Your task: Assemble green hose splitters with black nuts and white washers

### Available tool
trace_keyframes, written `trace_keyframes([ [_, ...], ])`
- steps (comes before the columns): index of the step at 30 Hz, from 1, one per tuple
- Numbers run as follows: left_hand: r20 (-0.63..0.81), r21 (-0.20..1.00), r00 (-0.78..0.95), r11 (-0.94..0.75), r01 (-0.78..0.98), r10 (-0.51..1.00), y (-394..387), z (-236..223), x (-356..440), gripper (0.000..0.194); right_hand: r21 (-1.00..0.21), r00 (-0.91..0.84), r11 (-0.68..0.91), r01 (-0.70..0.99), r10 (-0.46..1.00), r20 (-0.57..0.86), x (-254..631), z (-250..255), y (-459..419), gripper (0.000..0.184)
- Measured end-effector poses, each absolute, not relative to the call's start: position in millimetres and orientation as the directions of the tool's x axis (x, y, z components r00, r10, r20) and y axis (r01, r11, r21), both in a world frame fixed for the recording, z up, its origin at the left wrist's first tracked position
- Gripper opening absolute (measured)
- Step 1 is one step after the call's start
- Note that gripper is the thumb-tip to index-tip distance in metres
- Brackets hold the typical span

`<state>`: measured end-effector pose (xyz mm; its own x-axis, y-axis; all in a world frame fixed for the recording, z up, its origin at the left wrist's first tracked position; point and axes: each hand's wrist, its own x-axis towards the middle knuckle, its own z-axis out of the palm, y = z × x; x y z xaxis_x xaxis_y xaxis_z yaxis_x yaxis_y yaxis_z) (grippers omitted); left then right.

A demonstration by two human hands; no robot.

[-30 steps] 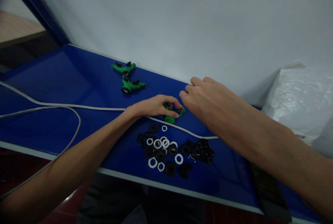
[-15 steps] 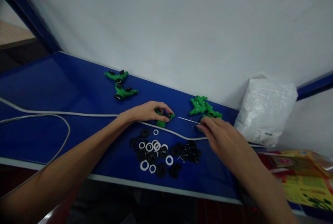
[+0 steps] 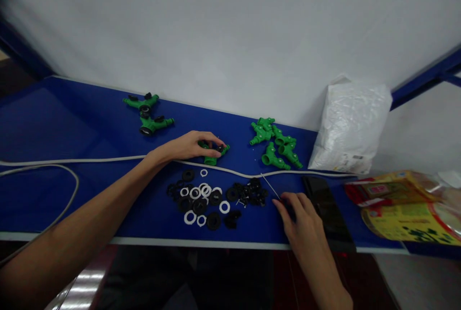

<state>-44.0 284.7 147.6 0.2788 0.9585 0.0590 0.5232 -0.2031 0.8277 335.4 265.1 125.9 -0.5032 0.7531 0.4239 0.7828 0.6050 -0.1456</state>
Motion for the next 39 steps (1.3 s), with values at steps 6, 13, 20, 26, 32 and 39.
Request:
trace_keyframes([
  [6, 0.051, 0.838, 0.273, -0.190, 0.512, 0.961, 283.8, 148.5, -43.2, 0.046, -0.132, -0.500, 0.606, 0.784, 0.743, 0.445, 337.5, 129.0, 256.5, 0.034],
  [13, 0.065, 0.832, 0.276, -0.205, 0.516, 0.959, 283.9, 148.4, -41.3, 0.044, -0.148, -0.622, 0.733, 0.664, 0.651, 0.436, 303.0, 148.4, 238.6, 0.024],
  [20, 0.082, 0.823, 0.290, -0.229, 0.521, 0.953, 284.4, 143.8, -42.8, 0.047, -0.139, -0.650, 0.746, 0.651, 0.642, 0.406, 283.1, 137.8, 235.2, 0.023],
  [26, 0.150, 0.719, 0.280, -0.299, 0.627, 0.948, 285.0, 142.4, -44.4, 0.050, -0.143, -0.671, 0.775, 0.616, 0.611, 0.421, 276.4, 135.5, 235.3, 0.017],
  [32, 0.185, 0.686, 0.260, -0.314, 0.657, 0.948, 284.2, 141.5, -44.2, 0.052, -0.191, -0.659, 0.778, 0.598, 0.613, 0.436, 270.2, 138.2, 234.3, 0.013],
  [39, 0.164, 0.688, 0.201, -0.258, 0.678, 0.966, 282.9, 142.8, -39.2, 0.063, -0.206, -0.666, 0.790, 0.577, 0.602, 0.441, 266.2, 137.0, 234.6, 0.014],
])
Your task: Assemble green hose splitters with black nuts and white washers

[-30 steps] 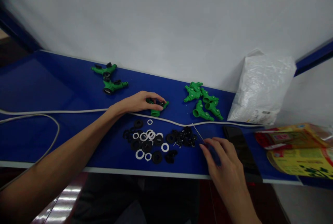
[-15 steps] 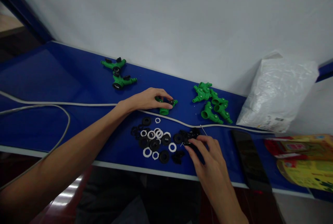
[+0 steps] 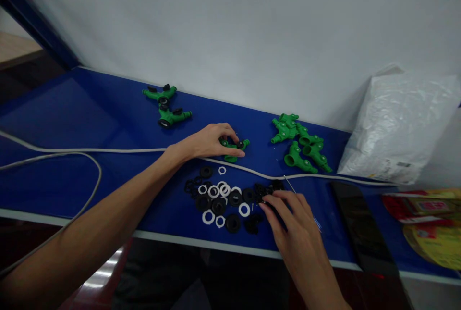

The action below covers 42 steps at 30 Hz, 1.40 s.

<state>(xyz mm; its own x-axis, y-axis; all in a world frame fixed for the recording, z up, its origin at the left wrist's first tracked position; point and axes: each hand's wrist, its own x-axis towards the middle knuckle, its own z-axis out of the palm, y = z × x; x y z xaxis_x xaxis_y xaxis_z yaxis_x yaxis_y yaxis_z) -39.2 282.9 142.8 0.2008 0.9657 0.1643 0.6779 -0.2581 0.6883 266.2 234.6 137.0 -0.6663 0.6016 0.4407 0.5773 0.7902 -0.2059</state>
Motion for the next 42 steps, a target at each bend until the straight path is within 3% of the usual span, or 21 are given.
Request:
trace_keyframes([
  [4, 0.088, 0.738, 0.181, -0.186, 0.649, 0.980, 282.7, 143.3, -38.9, 0.055, -0.219, -0.663, 0.804, 0.553, 0.584, 0.467, 264.7, 137.7, 235.3, 0.012],
  [10, 0.090, 0.804, 0.227, -0.205, 0.559, 0.970, 281.6, 146.0, -42.5, 0.061, -0.323, -0.605, 0.774, 0.544, 0.629, 0.489, 257.4, 159.8, 239.0, 0.010],
  [15, 0.053, 0.789, 0.237, -0.186, 0.586, 0.970, 275.0, 157.5, -49.4, 0.065, -0.623, -0.465, 0.607, 0.494, 0.790, 0.401, 229.4, 180.7, 264.8, 0.010],
  [18, 0.041, 0.753, 0.250, -0.194, 0.629, 0.967, 272.1, 160.3, -58.0, 0.058, -0.851, -0.397, 0.422, 0.313, 0.872, 0.286, 205.2, 186.7, 293.1, 0.013],
  [21, 0.043, 0.758, 0.262, -0.203, 0.620, 0.964, 273.2, 157.3, -66.9, 0.053, -0.939, -0.426, 0.312, 0.146, 0.876, 0.225, 185.3, 188.7, 319.6, 0.015],
  [27, 0.076, 0.749, 0.270, -0.233, 0.620, 0.960, 280.0, 147.3, -71.7, 0.036, -0.994, -0.531, 0.108, 0.002, 0.843, 0.090, 169.6, 181.7, 339.2, 0.021],
  [33, 0.110, 0.843, 0.202, -0.199, 0.500, 0.973, 280.3, 143.2, -68.7, 0.035, -0.998, -0.560, -0.042, -0.044, 0.829, -0.010, 168.7, 172.7, 335.4, 0.026],
  [37, 0.120, 0.765, 0.200, -0.219, 0.605, 0.972, 279.7, 144.5, -68.2, 0.050, -0.986, -0.588, -0.128, -0.108, 0.808, -0.040, 169.0, 173.8, 335.4, 0.028],
  [39, 0.104, 0.730, 0.190, -0.205, 0.652, 0.976, 279.1, 145.8, -67.2, 0.044, -0.972, -0.603, -0.179, -0.151, 0.796, -0.053, 169.7, 174.2, 336.3, 0.027],
  [42, 0.076, 0.783, 0.170, -0.164, 0.599, 0.983, 277.8, 149.0, -64.8, 0.036, -0.948, -0.622, -0.244, -0.205, 0.780, -0.066, 171.3, 175.1, 337.0, 0.026],
])
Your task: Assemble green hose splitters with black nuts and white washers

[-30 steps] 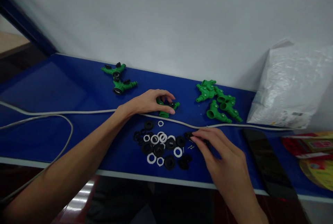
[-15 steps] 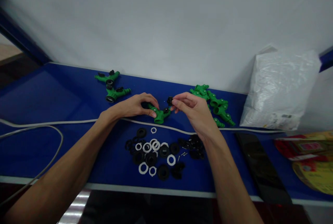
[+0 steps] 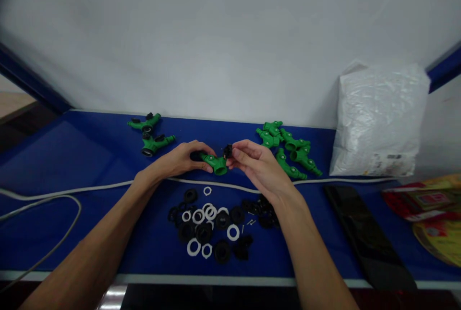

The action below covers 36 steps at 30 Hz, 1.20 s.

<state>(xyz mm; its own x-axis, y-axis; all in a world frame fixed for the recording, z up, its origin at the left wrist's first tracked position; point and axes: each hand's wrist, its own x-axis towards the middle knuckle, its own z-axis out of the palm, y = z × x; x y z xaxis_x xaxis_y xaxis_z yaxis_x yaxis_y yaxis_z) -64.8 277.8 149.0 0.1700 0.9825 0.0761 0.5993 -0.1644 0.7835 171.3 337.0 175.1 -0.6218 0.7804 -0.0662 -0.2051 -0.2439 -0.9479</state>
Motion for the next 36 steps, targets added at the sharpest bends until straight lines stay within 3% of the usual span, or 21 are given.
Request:
trace_keyframes([
  [8, 0.092, 0.976, -0.043, -0.081, 0.200, 0.995, 279.3, 165.8, -55.2, 0.043, -0.890, -0.644, -0.295, -0.347, 0.765, -0.002, 172.7, 180.7, 334.3, 0.024],
  [14, 0.150, 0.976, -0.132, -0.126, 0.176, 0.980, 282.2, 172.9, -34.5, 0.039, -0.903, -0.545, -0.197, -0.381, 0.837, 0.048, 168.6, 182.0, 330.0, 0.022],
  [18, 0.253, 0.966, -0.214, -0.233, 0.115, 0.944, 281.9, 162.5, -28.0, 0.029, -0.853, -0.586, -0.295, -0.431, 0.810, 0.017, 167.2, 181.4, 331.4, 0.023],
  [23, 0.271, 0.963, -0.232, -0.266, 0.054, 0.934, 281.1, 150.1, -29.7, 0.031, -0.810, -0.645, -0.365, -0.459, 0.764, 0.020, 166.6, 180.6, 331.2, 0.021],
  [29, 0.159, 0.977, -0.129, -0.175, -0.120, 0.979, 276.8, 154.1, -19.4, 0.040, -0.927, -0.516, -0.154, -0.342, 0.855, 0.048, 162.4, 176.9, 325.1, 0.021],
  [36, 0.186, 0.981, -0.125, -0.192, -0.038, 0.975, 276.1, 151.8, -16.2, 0.040, -0.983, -0.426, 0.081, -0.167, 0.893, 0.146, 155.6, 174.0, 322.2, 0.024],
])
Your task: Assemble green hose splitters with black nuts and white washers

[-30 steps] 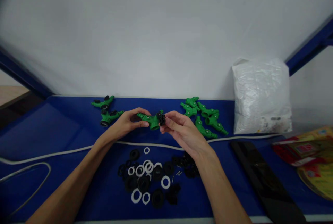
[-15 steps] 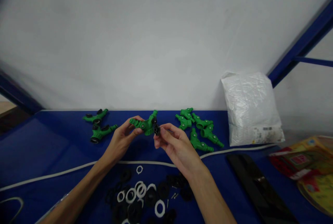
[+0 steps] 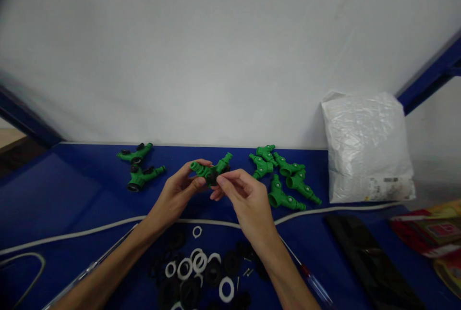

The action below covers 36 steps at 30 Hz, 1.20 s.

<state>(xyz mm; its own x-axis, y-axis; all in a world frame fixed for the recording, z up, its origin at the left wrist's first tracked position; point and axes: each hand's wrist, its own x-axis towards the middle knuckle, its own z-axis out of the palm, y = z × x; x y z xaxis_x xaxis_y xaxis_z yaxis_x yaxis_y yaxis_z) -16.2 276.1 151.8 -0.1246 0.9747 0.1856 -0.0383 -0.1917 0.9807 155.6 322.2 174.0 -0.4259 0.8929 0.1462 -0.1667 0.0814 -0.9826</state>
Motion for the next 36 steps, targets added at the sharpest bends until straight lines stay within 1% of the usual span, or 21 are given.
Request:
trace_keyframes([
  [5, 0.217, 0.975, -0.149, -0.222, -0.021, 0.965, 276.5, 150.0, -16.9, 0.034, -0.983, -0.400, 0.124, -0.134, 0.901, 0.168, 152.5, 172.8, 317.3, 0.025],
  [8, 0.277, 0.961, -0.180, -0.275, 0.034, 0.944, 276.6, 149.0, -18.2, 0.030, -0.981, -0.365, 0.154, -0.120, 0.912, 0.188, 150.6, 171.5, 314.1, 0.027],
  [12, 0.382, 0.917, -0.193, -0.344, 0.203, 0.904, 275.8, 148.1, -21.6, 0.025, -0.977, -0.327, 0.197, -0.081, 0.921, 0.212, 149.3, 171.3, 311.0, 0.028],
  [15, 0.437, 0.871, -0.178, -0.366, 0.327, 0.882, 274.4, 149.2, -23.6, 0.024, -0.976, -0.323, 0.208, -0.063, 0.921, 0.218, 149.1, 171.3, 310.1, 0.027],
  [18, 0.475, 0.835, -0.161, -0.385, 0.394, 0.865, 272.9, 149.5, -23.6, 0.023, -0.982, -0.324, 0.173, -0.077, 0.927, 0.189, 149.2, 170.9, 310.1, 0.029],
  [23, 0.510, 0.799, -0.154, -0.399, 0.450, 0.846, 271.9, 144.9, -20.8, 0.027, -0.993, -0.353, 0.006, -0.122, 0.934, 0.049, 150.2, 170.6, 311.0, 0.036],
  [25, 0.519, 0.794, -0.157, -0.405, 0.454, 0.841, 271.9, 143.2, -20.4, 0.029, -0.993, -0.349, -0.001, -0.117, 0.936, 0.040, 150.2, 170.0, 310.7, 0.037],
  [27, 0.519, 0.792, -0.158, -0.403, 0.459, 0.840, 272.0, 142.7, -20.8, 0.028, -0.993, -0.328, 0.063, -0.097, 0.940, 0.092, 149.9, 168.6, 309.8, 0.035],
  [31, 0.479, 0.822, -0.154, -0.379, 0.426, 0.864, 273.0, 144.6, -22.6, 0.023, -0.970, -0.292, 0.244, -0.013, 0.927, 0.237, 150.4, 164.5, 307.2, 0.024],
  [33, 0.435, 0.856, -0.164, -0.350, 0.381, 0.885, 273.4, 146.3, -22.6, 0.019, -0.949, -0.290, 0.315, 0.034, 0.911, 0.292, 151.9, 163.1, 306.6, 0.019],
  [36, 0.338, 0.920, -0.176, -0.285, 0.269, 0.925, 273.5, 148.9, -21.0, 0.016, -0.904, -0.293, 0.415, 0.099, 0.881, 0.372, 154.6, 162.4, 307.7, 0.014],
])
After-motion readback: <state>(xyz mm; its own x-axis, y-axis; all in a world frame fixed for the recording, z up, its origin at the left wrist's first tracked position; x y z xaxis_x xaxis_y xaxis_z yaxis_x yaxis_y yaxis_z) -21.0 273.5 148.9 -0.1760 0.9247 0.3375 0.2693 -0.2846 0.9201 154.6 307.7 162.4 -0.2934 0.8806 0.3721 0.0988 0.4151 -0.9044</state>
